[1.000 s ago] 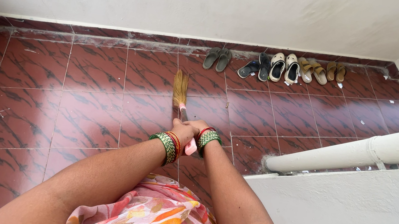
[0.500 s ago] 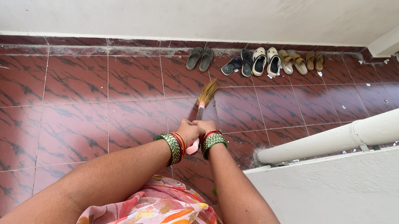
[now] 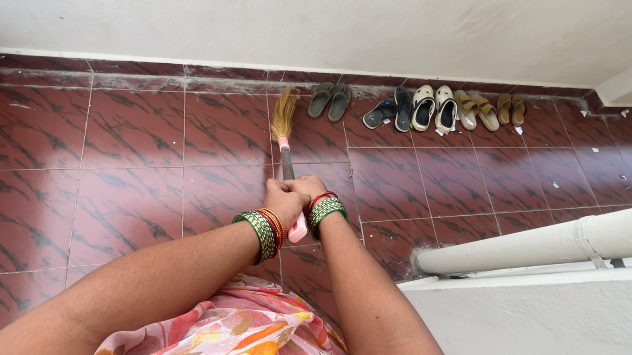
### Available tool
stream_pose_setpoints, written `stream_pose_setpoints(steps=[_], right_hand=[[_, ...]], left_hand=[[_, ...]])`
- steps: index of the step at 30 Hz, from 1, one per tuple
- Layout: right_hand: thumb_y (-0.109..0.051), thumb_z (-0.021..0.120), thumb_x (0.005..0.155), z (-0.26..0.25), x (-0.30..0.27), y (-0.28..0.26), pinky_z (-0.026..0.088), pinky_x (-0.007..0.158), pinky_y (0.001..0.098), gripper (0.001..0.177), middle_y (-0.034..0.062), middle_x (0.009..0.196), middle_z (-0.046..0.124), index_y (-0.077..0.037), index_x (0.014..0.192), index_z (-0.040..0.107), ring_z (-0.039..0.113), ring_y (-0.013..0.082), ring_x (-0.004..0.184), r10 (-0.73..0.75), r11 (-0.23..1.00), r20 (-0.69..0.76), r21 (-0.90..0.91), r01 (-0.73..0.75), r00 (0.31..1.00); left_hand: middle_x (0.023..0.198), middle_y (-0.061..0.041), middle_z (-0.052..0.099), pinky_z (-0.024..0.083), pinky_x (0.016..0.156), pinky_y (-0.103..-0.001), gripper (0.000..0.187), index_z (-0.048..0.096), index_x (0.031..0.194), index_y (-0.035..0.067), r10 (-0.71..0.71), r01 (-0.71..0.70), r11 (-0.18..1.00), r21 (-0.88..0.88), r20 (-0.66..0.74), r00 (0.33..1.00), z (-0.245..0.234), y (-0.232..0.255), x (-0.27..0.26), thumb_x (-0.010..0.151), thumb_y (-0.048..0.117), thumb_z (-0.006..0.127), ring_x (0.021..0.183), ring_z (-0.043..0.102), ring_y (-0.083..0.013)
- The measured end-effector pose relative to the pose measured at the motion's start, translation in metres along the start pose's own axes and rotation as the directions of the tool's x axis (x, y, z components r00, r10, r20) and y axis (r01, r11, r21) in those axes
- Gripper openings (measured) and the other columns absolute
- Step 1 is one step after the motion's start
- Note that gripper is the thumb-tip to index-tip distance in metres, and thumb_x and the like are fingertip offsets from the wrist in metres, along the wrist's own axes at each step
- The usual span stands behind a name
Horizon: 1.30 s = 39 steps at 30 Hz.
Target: The person sweeps debris and paper scraps along a tiled balcony and hallway using a short broom.
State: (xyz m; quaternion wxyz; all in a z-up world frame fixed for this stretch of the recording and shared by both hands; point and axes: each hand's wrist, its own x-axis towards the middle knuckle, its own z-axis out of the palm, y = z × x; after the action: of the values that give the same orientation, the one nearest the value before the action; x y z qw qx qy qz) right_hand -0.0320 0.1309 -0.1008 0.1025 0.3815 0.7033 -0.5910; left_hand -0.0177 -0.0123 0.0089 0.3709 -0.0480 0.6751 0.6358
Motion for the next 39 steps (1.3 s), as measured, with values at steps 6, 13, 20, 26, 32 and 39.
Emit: stream_pose_setpoints(steps=[6,13,20,26,32,39], right_hand=[[-0.036,0.073,0.083,0.041,0.075,-0.015,0.056,0.078,0.0364,0.039,0.0104,0.096,0.077,-0.005,0.107,0.077,0.072,0.0228,0.085,-0.144,0.85,0.291,-0.452,0.268,0.946],[-0.053,0.054,0.092,0.091,0.132,-0.044,0.054,0.09,0.0378,0.038,0.0048,0.111,0.077,-0.035,0.12,0.072,0.072,0.0257,0.101,-0.21,0.395,0.542,-0.714,0.578,0.813],[-0.058,0.062,0.088,0.116,0.166,-0.077,0.053,0.092,0.0342,0.041,0.0053,0.114,0.076,-0.031,0.116,0.076,0.072,0.0235,0.102,-0.116,0.579,0.423,-0.706,0.407,0.899],[-0.046,0.077,0.081,0.12,0.172,-0.1,0.058,0.08,0.0341,0.038,0.0092,0.106,0.079,-0.022,0.109,0.079,0.075,0.0185,0.092,-0.007,0.896,0.17,-0.437,0.081,0.985],[-0.037,0.074,0.083,0.116,0.16,-0.122,0.058,0.067,0.0343,0.041,0.0129,0.099,0.078,-0.005,0.109,0.077,0.074,0.0184,0.079,0.143,0.949,0.017,-0.286,-0.132,0.99],[-0.028,0.08,0.079,0.095,0.154,-0.082,0.058,0.067,0.037,0.042,0.0154,0.098,0.078,0.004,0.106,0.076,0.074,0.022,0.079,0.238,0.97,-0.019,0.046,-0.237,0.971]], left_hand=[[0.109,-0.022,0.062,0.06,0.071,-0.045,0.062,0.033,0.131,0.003,-0.102,0.101,0.995,-0.019,-0.101,0.99,-0.04,0.031,0.016,0.077,0.004,0.065,0.091,0.07,-0.0315],[0.107,-0.023,0.062,0.06,0.067,-0.044,0.071,0.027,0.135,0.003,-0.161,0.143,0.983,-0.119,-0.162,0.974,-0.089,0.056,0.056,0.078,0.005,0.067,0.087,0.072,-0.0324],[0.102,-0.021,0.061,0.059,0.06,-0.043,0.065,0.03,0.131,0.0,-0.145,0.133,0.984,-0.117,-0.101,0.984,-0.125,0.075,0.107,0.078,0.001,0.067,0.079,0.07,-0.0283],[0.095,-0.018,0.06,0.053,0.05,-0.039,0.062,0.033,0.128,0.001,-0.152,0.155,0.986,-0.067,0.041,0.987,-0.145,0.091,0.141,0.077,0.0,0.068,0.068,0.065,-0.0231],[0.093,-0.02,0.06,0.052,0.048,-0.039,0.062,0.034,0.127,0.001,-0.173,0.18,0.982,-0.049,0.124,0.977,-0.147,0.098,0.163,0.075,-0.003,0.068,0.064,0.063,-0.0237],[0.096,-0.018,0.06,0.054,0.053,-0.04,0.063,0.033,0.127,0.004,-0.209,0.212,0.977,-0.005,0.142,0.967,-0.121,0.081,0.165,0.076,-0.003,0.068,0.071,0.066,-0.0236]])
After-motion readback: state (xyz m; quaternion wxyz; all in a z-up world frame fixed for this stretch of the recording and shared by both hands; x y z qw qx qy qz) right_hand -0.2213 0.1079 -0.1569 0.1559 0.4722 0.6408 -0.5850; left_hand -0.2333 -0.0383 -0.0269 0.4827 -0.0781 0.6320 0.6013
